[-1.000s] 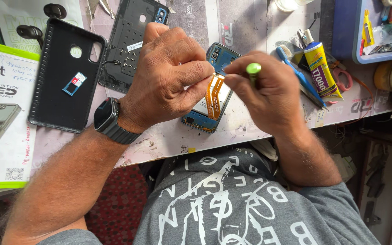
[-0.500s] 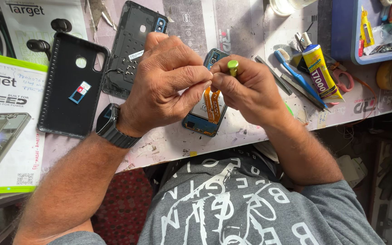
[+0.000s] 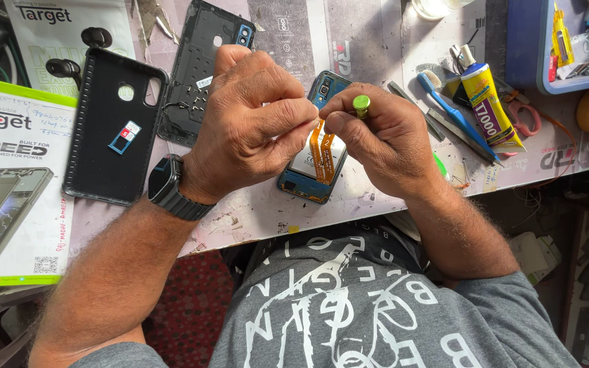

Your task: The person disassembles a smartphone, removes the back cover, and uses a screwdriver to unscrew internal components. They then reassemble the phone by aligning the back cover and securing it with screws.

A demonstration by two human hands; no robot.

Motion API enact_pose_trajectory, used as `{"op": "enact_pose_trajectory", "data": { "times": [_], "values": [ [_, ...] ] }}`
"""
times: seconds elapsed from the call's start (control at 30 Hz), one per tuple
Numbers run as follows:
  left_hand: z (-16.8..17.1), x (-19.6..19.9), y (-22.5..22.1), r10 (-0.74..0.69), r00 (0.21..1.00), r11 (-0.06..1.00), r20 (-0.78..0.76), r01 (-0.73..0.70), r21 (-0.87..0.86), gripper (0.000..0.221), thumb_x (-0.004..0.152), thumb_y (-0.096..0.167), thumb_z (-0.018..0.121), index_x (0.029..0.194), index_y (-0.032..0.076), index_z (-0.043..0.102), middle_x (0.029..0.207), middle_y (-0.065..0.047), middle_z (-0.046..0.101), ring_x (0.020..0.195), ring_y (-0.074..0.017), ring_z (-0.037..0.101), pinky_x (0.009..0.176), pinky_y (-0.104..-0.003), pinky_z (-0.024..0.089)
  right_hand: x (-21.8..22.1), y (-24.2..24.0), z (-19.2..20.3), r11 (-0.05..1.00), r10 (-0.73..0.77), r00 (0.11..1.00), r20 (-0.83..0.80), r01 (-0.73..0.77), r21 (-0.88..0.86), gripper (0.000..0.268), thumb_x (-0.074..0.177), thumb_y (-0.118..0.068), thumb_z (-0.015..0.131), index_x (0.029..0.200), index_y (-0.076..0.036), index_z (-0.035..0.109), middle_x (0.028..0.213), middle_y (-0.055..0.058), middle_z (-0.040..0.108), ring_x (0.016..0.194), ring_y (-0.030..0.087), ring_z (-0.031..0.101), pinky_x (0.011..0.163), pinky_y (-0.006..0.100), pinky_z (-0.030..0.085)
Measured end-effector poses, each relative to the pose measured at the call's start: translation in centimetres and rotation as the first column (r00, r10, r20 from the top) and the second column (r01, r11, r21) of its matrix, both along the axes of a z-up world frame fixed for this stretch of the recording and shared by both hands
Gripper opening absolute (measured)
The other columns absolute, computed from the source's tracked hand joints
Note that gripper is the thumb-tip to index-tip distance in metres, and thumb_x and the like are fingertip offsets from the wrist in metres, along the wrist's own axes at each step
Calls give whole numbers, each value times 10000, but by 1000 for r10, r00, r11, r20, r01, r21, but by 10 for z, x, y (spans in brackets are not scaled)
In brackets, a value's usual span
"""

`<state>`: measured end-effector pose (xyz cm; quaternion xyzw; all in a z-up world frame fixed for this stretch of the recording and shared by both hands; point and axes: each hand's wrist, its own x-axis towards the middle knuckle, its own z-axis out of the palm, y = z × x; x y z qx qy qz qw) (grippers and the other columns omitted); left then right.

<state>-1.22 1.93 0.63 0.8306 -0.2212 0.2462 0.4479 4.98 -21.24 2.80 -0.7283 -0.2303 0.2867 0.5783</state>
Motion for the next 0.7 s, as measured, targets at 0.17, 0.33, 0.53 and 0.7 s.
{"op": "enact_pose_trajectory", "data": {
  "times": [0.17, 0.33, 0.53, 0.7],
  "values": [
    [0, 1, 1, 42, 996, 988, 84, -54, 144, 108, 970, 86, 839, 1038, 100, 756, 1038, 36, 655, 958, -150, 576, 986, -417, 345, 0, 4, 1, 999, -49, 998, -26, 49, -20, 105, 1065, -88, 650, 1120, -5, 685, 867, -43, 621, 706, -1, 515, 607, 164, 434],
    [4, 1, 2, 84, 982, 954, 172, -129, 269, 76, 980, 47, 801, 1031, 68, 747, 1005, 39, 655, 956, -136, 582, 967, -407, 339, 2, 12, 0, 999, -24, 992, 124, 30, -45, 70, 1042, -64, 674, 1056, 1, 695, 904, -11, 686, 814, 17, 608, 694, 196, 532],
    [9, 0, 4, 88, 976, 919, 202, -157, 361, 53, 960, 44, 752, 1001, 78, 755, 941, 56, 664, 897, -132, 575, 966, -386, 350, 4, 21, 1, 976, 4, 960, 280, 58, -212, 54, 1008, -74, 742, 982, -37, 712, 788, -9, 664, 674, 44, 590, 569, 217, 503],
    [7, 0, 3, 88, 982, 916, 168, -146, 373, 61, 1008, 39, 740, 981, 90, 761, 911, 70, 656, 873, -118, 568, 999, -385, 351, 5, 20, 0, 979, 78, 883, 464, 19, -202, 53, 985, -53, 745, 970, -39, 696, 812, 18, 645, 679, 64, 571, 582, 249, 462]
  ]
}}
